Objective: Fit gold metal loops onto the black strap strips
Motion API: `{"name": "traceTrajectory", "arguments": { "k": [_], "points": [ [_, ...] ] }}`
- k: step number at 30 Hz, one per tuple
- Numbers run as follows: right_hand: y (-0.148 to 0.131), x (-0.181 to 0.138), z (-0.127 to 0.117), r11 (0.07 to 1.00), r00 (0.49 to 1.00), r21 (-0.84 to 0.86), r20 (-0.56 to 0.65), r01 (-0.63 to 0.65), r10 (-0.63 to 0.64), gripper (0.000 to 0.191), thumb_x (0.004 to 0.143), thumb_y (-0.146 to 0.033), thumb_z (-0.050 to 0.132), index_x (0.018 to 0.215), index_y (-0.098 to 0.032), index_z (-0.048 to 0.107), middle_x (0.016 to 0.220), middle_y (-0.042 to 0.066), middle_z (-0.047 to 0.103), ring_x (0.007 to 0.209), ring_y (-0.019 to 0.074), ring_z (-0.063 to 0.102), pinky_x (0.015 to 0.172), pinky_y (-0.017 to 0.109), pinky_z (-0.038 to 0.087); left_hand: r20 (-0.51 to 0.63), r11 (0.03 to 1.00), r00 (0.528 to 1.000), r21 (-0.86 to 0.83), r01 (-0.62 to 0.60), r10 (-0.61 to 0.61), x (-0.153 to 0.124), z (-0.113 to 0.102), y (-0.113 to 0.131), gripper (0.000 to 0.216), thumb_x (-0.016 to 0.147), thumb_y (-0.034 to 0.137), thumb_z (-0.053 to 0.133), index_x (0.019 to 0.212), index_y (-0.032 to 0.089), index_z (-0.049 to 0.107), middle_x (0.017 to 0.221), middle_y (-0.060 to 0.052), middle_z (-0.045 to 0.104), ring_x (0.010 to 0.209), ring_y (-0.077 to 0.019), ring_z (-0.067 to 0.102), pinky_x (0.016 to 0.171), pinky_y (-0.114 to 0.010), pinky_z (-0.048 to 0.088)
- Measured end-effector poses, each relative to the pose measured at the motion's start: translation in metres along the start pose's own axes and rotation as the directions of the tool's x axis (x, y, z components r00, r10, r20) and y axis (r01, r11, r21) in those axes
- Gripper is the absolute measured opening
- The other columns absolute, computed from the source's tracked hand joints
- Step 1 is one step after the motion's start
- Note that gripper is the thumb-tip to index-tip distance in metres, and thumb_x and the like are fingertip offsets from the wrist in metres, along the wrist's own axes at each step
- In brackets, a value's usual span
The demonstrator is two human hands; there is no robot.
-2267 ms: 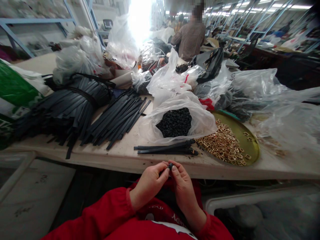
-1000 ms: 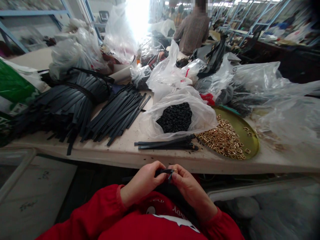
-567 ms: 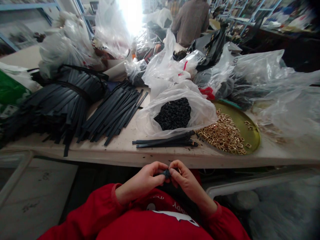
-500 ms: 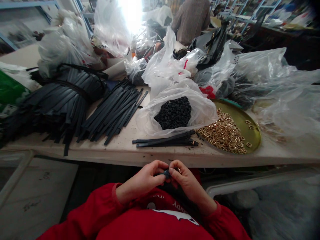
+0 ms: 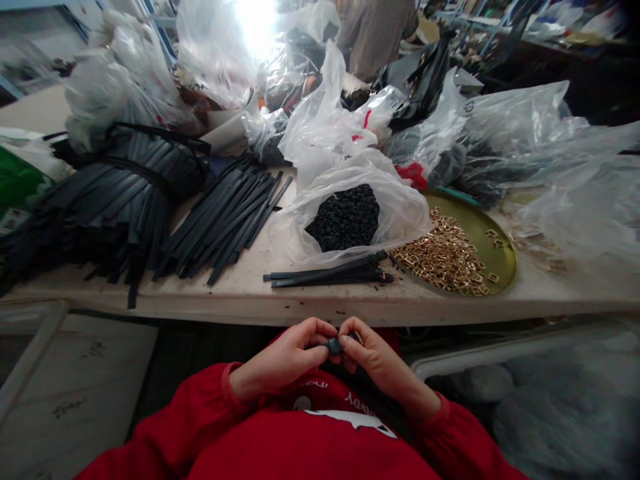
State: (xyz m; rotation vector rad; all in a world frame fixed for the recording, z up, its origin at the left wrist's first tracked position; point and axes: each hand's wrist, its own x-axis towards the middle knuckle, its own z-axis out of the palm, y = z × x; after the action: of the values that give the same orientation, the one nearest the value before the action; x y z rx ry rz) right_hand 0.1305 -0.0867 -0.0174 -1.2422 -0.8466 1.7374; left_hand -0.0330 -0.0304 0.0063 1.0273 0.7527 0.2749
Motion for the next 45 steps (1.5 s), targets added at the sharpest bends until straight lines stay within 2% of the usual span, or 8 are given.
{"name": "traceTrajectory", "arguments": {
  "k": [8,14,18,21,25,31,39,45],
  "points": [
    [-0.002,-0.006,0.008,0.997,1.000,0.082,0.006,0.001,-0.001,0.029,0.076,-0.044,0.058,0.077,-0.020,0.041,0.049,-0.009,0.045,0.041,0.0050,0.032,0.041,0.017,0.022,0.045,0.999,0.999,-0.037,-0.003,0.005,-0.005,-0.001,-0.004,0.024,0.078,0.033,0.060,0.089,0.014,0.049,0.083,-0.005,0.064,0.079,-0.0155,0.061,0.072,-0.029,0.044],
    [-0.004,-0.006,0.006,0.938,0.962,0.304,0.257,-0.168,0.089,0.034,0.072,-0.047,0.060,0.076,-0.021,0.038,0.047,-0.012,0.036,0.037,0.0036,0.024,0.037,0.016,0.024,0.067,0.989,0.992,0.100,-0.112,0.105,-0.010,0.002,0.002,0.021,0.081,0.032,0.056,0.089,0.015,0.048,0.088,-0.005,0.064,0.084,-0.0163,0.060,0.075,-0.030,0.045],
    [-0.001,-0.006,0.005,0.992,0.999,0.128,0.046,0.014,-0.020,0.029,0.078,-0.044,0.057,0.080,-0.020,0.041,0.050,-0.010,0.043,0.039,0.0039,0.031,0.038,0.016,0.024,0.021,0.991,0.999,0.126,-0.052,0.050,-0.006,-0.001,0.003,0.023,0.080,0.034,0.056,0.089,0.015,0.049,0.082,-0.002,0.063,0.075,-0.0123,0.058,0.066,-0.024,0.043],
    [0.002,-0.005,0.003,0.994,0.998,0.100,0.039,0.038,-0.042,0.027,0.079,-0.043,0.056,0.082,-0.020,0.042,0.049,-0.010,0.041,0.040,0.0044,0.033,0.040,0.017,0.025,0.020,0.970,0.999,0.241,0.036,-0.042,-0.003,-0.003,0.004,0.026,0.082,0.040,0.051,0.081,0.014,0.050,0.068,0.002,0.058,0.060,-0.0077,0.050,0.053,-0.018,0.037],
    [0.004,-0.003,0.003,0.956,0.993,0.291,0.121,-0.044,0.009,0.030,0.075,-0.041,0.061,0.079,-0.020,0.040,0.044,-0.011,0.039,0.037,0.0042,0.031,0.039,0.017,0.026,0.033,0.912,0.997,0.408,0.044,-0.063,-0.003,-0.004,0.010,0.029,0.082,0.040,0.048,0.075,0.013,0.054,0.062,0.005,0.050,0.054,-0.0059,0.039,0.047,-0.017,0.030],
    [-0.001,-0.006,0.008,0.890,0.967,0.413,0.232,-0.192,0.101,0.033,0.070,-0.039,0.065,0.076,-0.021,0.038,0.044,-0.012,0.036,0.037,0.0031,0.023,0.036,0.015,0.022,0.100,0.934,0.994,0.358,0.005,-0.044,-0.007,-0.002,0.011,0.025,0.081,0.037,0.050,0.078,0.013,0.055,0.064,0.005,0.047,0.057,-0.0063,0.039,0.051,-0.017,0.032],
    [-0.011,-0.015,0.008,0.969,0.997,-0.238,-0.014,0.068,-0.073,0.025,0.078,-0.041,0.054,0.076,-0.019,0.043,0.060,-0.006,0.043,0.050,0.0062,0.034,0.045,0.019,0.028,0.111,0.966,0.988,0.248,0.077,-0.107,-0.005,0.002,0.003,0.033,0.081,0.045,0.048,0.078,0.013,0.052,0.063,0.006,0.042,0.054,-0.0055,0.033,0.046,-0.016,0.027],
    [-0.004,-0.015,0.003,0.917,0.984,-0.356,0.036,0.178,-0.177,0.019,0.086,-0.038,0.043,0.088,-0.019,0.045,0.072,-0.002,0.048,0.062,0.0092,0.043,0.058,0.022,0.037,0.147,0.939,0.984,0.341,0.043,-0.098,-0.006,0.003,0.009,0.032,0.083,0.043,0.043,0.081,0.013,0.053,0.069,0.004,0.046,0.060,-0.0073,0.038,0.054,-0.017,0.033]
  ]
}}
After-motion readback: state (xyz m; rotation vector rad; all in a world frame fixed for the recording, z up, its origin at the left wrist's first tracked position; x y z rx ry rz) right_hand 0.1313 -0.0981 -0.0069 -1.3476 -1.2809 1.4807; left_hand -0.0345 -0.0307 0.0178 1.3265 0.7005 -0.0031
